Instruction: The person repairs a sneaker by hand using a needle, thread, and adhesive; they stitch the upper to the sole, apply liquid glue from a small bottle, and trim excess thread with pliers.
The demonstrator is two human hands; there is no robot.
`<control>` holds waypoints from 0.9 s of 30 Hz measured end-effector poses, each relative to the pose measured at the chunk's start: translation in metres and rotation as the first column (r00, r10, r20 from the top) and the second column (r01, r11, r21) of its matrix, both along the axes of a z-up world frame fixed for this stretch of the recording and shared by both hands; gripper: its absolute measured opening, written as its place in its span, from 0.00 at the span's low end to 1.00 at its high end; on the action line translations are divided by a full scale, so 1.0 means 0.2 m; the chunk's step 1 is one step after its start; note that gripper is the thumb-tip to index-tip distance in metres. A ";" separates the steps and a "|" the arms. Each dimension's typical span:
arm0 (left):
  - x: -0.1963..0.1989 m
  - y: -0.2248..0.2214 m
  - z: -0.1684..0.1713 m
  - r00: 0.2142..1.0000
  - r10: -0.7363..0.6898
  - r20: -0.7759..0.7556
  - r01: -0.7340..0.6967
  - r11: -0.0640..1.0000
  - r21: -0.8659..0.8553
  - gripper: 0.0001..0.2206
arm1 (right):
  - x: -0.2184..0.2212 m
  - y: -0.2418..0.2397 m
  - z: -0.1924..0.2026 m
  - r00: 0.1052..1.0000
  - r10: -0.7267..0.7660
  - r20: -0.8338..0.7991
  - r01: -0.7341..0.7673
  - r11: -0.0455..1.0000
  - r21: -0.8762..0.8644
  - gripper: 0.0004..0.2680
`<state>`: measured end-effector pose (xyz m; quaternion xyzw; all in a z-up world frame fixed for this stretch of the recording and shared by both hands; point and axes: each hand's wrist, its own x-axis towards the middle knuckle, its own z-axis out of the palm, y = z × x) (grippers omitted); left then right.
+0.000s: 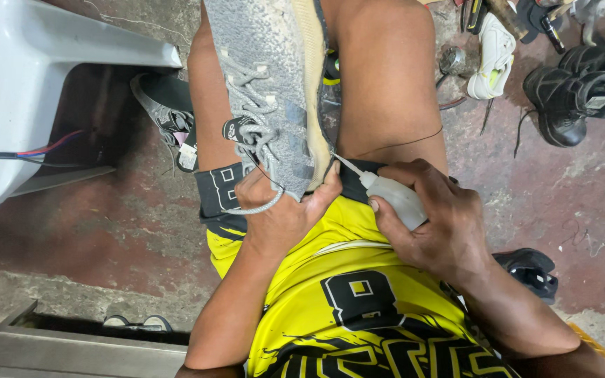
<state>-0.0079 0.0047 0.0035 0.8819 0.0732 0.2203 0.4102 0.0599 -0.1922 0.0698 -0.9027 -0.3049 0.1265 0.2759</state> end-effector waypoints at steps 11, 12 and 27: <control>0.00 0.00 0.01 1.000 0.002 -0.010 -0.002 1.000 -0.016 0.10 | 0.02 0.00 0.04 0.996 -0.038 -0.082 0.035 0.999 -0.037 0.11; 0.00 0.00 0.01 1.000 0.006 -0.006 -0.006 1.000 -0.010 0.09 | 0.03 -0.01 0.04 0.993 -0.057 -0.106 0.054 0.998 -0.026 0.11; -0.03 -0.01 0.07 0.958 -0.149 -0.245 -0.024 0.809 -0.588 0.13 | 0.07 0.11 -0.46 0.362 0.308 -0.880 0.659 0.583 0.475 0.13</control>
